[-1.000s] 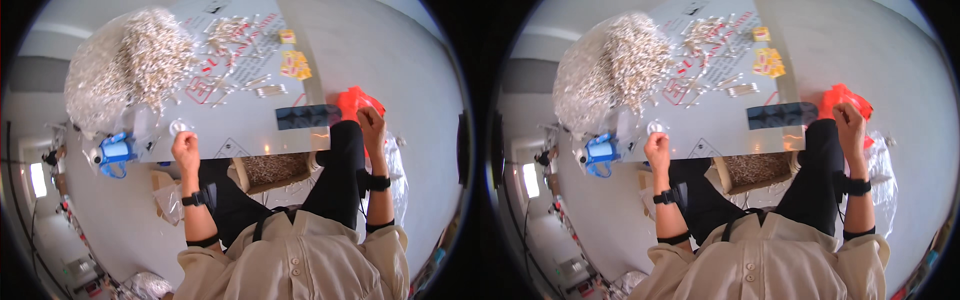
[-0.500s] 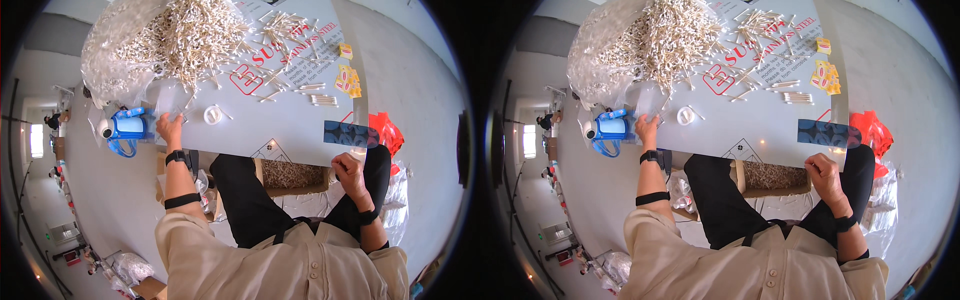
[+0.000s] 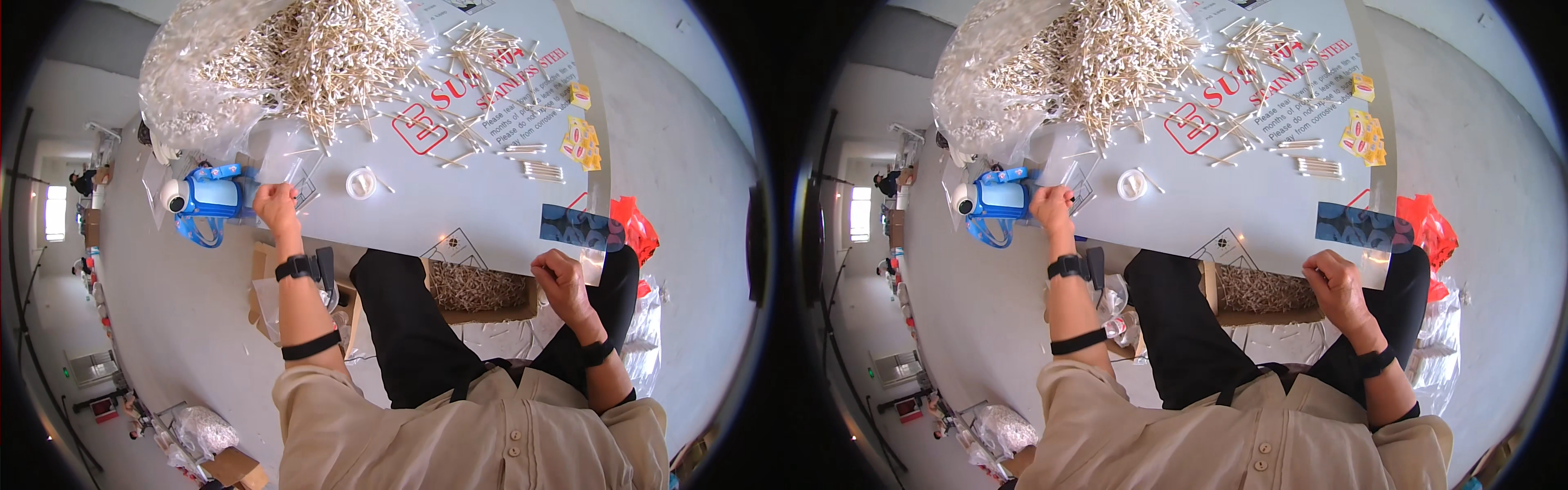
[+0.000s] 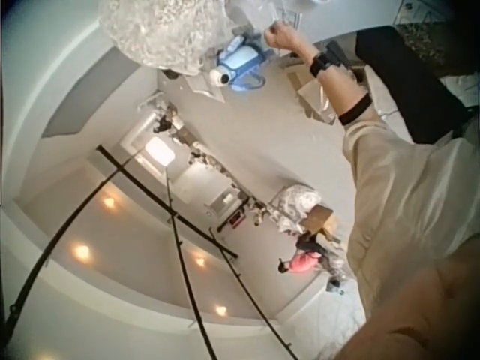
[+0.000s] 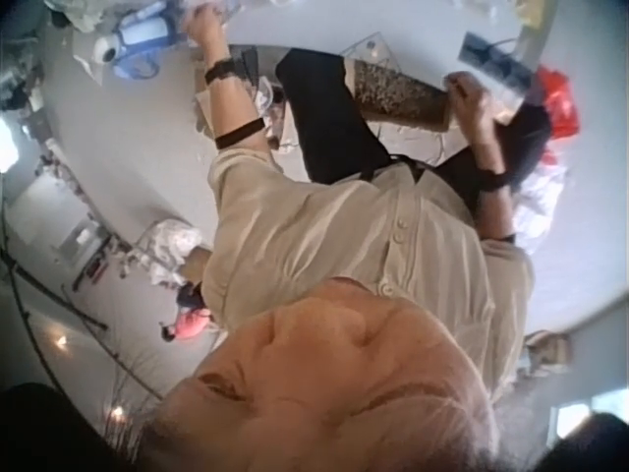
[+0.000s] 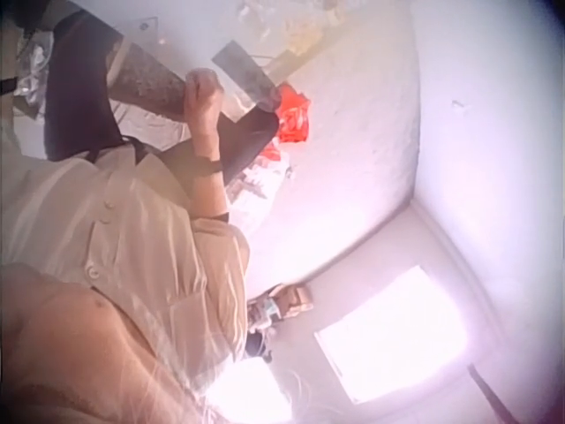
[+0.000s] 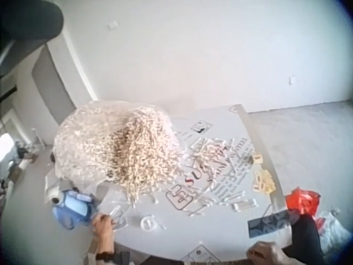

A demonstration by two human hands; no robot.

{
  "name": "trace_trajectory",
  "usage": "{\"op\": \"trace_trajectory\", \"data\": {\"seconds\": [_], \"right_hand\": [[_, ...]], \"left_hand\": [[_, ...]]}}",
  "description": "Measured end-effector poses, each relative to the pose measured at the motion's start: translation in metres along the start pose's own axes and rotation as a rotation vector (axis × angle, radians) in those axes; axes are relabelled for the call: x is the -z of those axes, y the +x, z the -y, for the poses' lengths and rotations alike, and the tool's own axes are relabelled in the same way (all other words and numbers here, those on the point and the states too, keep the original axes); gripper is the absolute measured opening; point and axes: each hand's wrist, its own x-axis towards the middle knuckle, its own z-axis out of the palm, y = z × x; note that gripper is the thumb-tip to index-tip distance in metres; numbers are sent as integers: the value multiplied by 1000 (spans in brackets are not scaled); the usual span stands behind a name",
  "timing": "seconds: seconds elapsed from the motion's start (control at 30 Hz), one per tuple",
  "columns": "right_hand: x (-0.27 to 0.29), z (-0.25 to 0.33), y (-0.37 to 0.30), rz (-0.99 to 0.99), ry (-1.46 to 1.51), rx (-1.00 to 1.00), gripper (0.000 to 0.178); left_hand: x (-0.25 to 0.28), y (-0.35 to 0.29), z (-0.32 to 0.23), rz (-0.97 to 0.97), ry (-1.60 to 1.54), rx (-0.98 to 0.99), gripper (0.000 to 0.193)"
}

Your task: The recorder is seen packaging cotton swabs into plastic bags and arranging them on a table.

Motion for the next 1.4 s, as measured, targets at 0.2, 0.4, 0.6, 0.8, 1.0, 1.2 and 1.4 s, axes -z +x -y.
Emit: {"op": "trace_trajectory", "data": {"seconds": [0.2,0.4,0.6,0.8,1.0,1.2,1.4], "right_hand": [[-4,38,25,-60,-30,161,22],[-22,85,50,233,113,250,74],[-31,44,35,257,276,63,14],[-20,40,12,109,610,-357,22],[-5,26,4,45,807,-430,16],[17,22,-4,-37,1021,-415,16],[35,6,-17,-28,930,-351,15]], "left_hand": [[-7,-92,-56,469,367,-376,12],[-48,-195,-105,989,203,-678,18],[-64,-199,-96,926,-68,-333,2],[-72,-96,-20,321,854,-609,9],[-82,-79,-19,445,1127,-655,13],[-64,-74,-35,441,1060,-715,13],[-89,-201,-94,864,382,-361,6]]}}
